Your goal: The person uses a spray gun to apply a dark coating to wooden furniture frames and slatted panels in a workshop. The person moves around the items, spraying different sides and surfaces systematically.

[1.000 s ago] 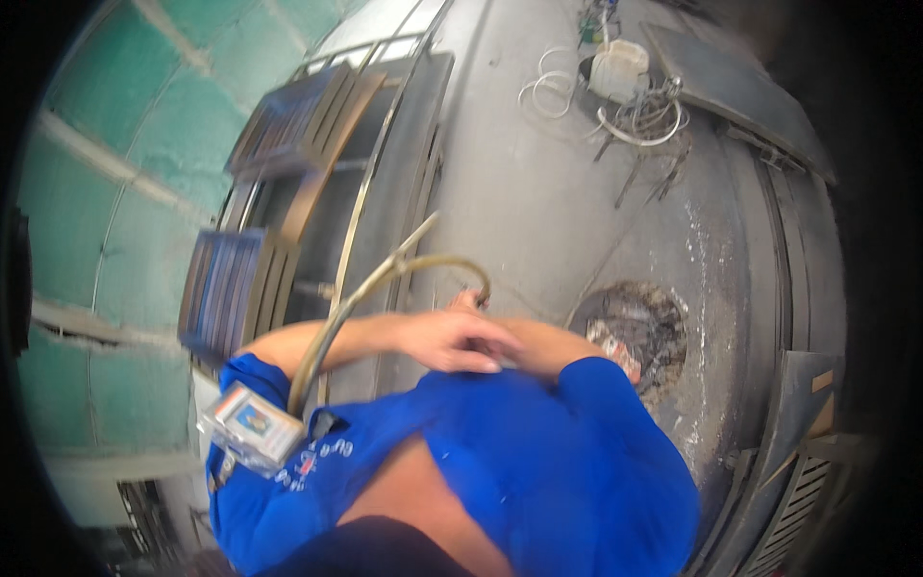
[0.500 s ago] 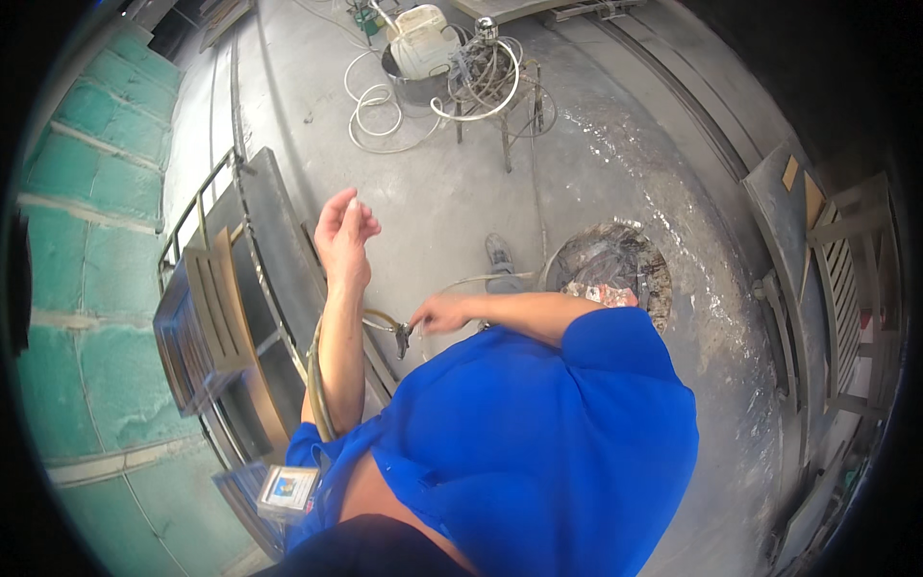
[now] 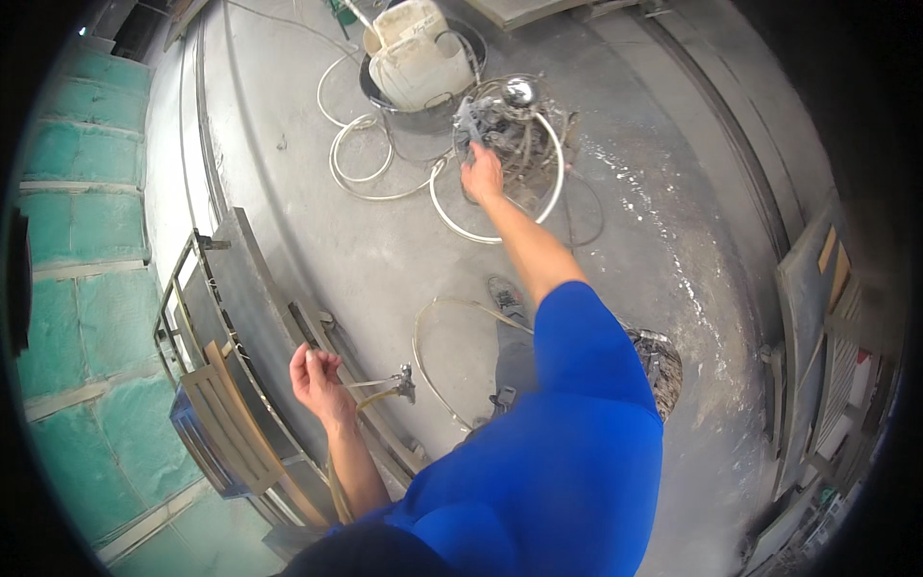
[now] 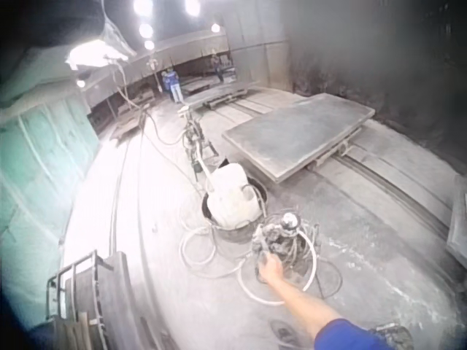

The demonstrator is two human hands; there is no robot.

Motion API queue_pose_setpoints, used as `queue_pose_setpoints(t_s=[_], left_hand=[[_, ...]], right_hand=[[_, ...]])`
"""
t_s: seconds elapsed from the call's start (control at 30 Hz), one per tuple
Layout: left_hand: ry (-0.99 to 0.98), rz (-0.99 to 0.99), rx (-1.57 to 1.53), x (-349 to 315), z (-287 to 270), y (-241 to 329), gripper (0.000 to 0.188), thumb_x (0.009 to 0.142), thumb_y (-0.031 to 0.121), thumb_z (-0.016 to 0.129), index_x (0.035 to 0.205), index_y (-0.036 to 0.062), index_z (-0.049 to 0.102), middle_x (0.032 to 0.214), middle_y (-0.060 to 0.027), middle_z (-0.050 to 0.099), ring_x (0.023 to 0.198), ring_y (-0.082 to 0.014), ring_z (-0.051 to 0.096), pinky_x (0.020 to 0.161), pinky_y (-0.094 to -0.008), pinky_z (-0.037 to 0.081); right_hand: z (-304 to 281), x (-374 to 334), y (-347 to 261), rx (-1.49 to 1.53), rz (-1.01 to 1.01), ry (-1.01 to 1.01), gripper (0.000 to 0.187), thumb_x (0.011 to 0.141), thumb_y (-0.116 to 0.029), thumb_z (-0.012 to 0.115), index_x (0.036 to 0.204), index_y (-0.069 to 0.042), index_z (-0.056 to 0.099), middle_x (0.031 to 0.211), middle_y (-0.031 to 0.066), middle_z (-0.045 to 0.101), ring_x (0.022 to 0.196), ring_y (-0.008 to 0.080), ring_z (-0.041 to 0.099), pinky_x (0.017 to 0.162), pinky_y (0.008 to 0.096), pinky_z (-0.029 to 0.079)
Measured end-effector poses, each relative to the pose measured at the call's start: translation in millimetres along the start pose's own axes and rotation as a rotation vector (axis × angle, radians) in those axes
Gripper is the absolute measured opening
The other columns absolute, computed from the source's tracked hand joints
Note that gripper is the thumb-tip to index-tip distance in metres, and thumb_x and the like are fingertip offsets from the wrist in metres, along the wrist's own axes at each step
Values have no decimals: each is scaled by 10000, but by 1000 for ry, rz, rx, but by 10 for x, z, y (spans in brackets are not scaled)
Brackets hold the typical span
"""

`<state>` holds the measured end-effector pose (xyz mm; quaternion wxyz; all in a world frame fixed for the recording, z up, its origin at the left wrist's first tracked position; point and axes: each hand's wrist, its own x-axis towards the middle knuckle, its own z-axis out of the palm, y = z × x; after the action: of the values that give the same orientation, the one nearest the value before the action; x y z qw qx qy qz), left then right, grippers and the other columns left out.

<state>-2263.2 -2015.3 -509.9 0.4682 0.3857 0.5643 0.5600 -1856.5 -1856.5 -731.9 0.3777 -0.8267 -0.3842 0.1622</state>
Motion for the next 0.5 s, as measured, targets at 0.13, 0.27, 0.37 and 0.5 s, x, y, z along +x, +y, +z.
queue_pose_setpoints(t_s=[0.13, 0.27, 0.37, 0.5], left_hand=[[59, 55, 112, 162, 142, 87, 190, 1076, 103, 600, 1245, 18, 625, 907, -80, 672, 800, -169, 660, 733, -322, 585], [50, 85, 173, 183, 243, 97, 182, 1080, 94, 592, 1232, 6, 639, 863, -99, 677, 786, -170, 652, 718, -311, 555], [31, 140, 221, 184, 270, 93, 181, 1078, 91, 594, 1228, 2, 642, 854, -100, 679, 779, -173, 651, 713, -301, 549], [89, 74, 172, 160, 272, 89, 183, 1076, 98, 603, 1221, -2, 650, 856, -106, 690, 770, -171, 651, 713, -297, 549]], right_hand=[[568, 728, -72, -177, 164, 25, 684, 889, -87, 708, 1520, -79, 444, 1228, 222, 650, 1203, 390, 617, 971, 503, 560], [864, 965, -35, -400, 259, 91, 701, 932, -82, 656, 1553, -33, 334, 1220, 208, 655, 1210, 382, 604, 921, 473, 598], [858, 997, -24, -458, 245, 31, 834, 901, -91, 693, 1604, -28, 248, 1232, 203, 660, 1217, 365, 590, 900, 459, 601], [648, 960, -141, -498, 154, -42, 822, 944, -118, 645, 1633, -25, 207, 1211, 220, 665, 1185, 362, 602, 868, 478, 607]])
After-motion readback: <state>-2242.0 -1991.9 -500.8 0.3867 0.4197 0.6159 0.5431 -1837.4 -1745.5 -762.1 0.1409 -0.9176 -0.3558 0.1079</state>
